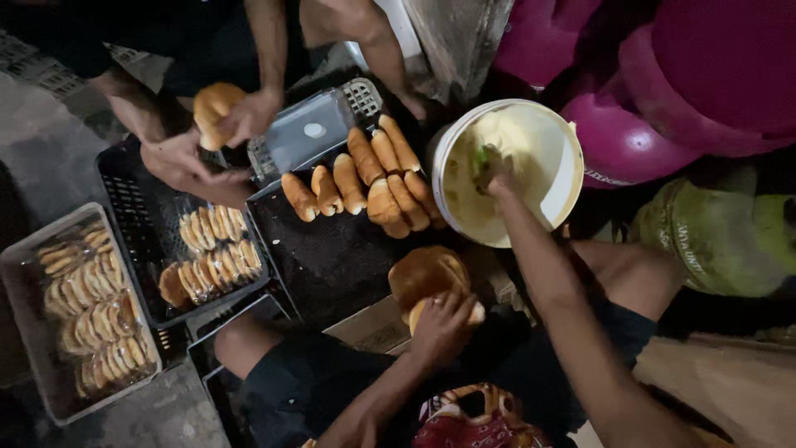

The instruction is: The person spreads a yellow paste onto bread rolls and places them into plastic bags alongside other long rolls.

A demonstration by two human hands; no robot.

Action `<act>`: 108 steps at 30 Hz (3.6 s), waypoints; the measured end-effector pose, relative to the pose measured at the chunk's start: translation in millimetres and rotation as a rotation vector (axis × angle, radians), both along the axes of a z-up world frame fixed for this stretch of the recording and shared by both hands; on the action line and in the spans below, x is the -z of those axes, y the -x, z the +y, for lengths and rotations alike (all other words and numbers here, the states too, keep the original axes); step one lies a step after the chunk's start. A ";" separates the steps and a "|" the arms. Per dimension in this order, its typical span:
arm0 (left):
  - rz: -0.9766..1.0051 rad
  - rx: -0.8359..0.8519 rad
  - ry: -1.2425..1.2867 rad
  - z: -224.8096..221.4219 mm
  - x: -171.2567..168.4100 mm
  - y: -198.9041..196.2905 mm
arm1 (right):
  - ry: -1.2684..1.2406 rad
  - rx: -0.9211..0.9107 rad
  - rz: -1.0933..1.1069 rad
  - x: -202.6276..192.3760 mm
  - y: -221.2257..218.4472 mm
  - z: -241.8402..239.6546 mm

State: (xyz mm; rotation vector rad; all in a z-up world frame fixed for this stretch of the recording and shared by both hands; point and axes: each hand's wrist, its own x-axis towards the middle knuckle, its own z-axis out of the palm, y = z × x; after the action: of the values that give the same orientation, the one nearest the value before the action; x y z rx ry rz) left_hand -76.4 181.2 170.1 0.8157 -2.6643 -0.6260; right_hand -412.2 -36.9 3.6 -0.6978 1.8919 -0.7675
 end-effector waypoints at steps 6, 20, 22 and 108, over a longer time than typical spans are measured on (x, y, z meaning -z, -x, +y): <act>0.234 -0.571 -1.089 -43.7 -39.4 -34.1 | 0.184 0.016 -0.558 -6.4 10.2 17.2; 1.173 -0.342 -2.180 -116.5 7.4 -29.3 | 0.588 -0.808 0.472 -215.8 -81.7 147.8; 1.243 -0.395 -2.050 -113.4 35.0 -31.0 | 0.649 -0.873 0.672 -235.5 -105.7 148.2; 1.343 -0.535 -2.038 -119.0 -18.2 -37.9 | 0.235 -0.825 0.369 -216.3 -54.6 135.4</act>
State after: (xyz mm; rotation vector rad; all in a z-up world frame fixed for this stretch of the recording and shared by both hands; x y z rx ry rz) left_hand -38.5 62.3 188.3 0.7194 0.0159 -2.3369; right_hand -357.6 98.5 219.9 -1.7162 1.5993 -0.3300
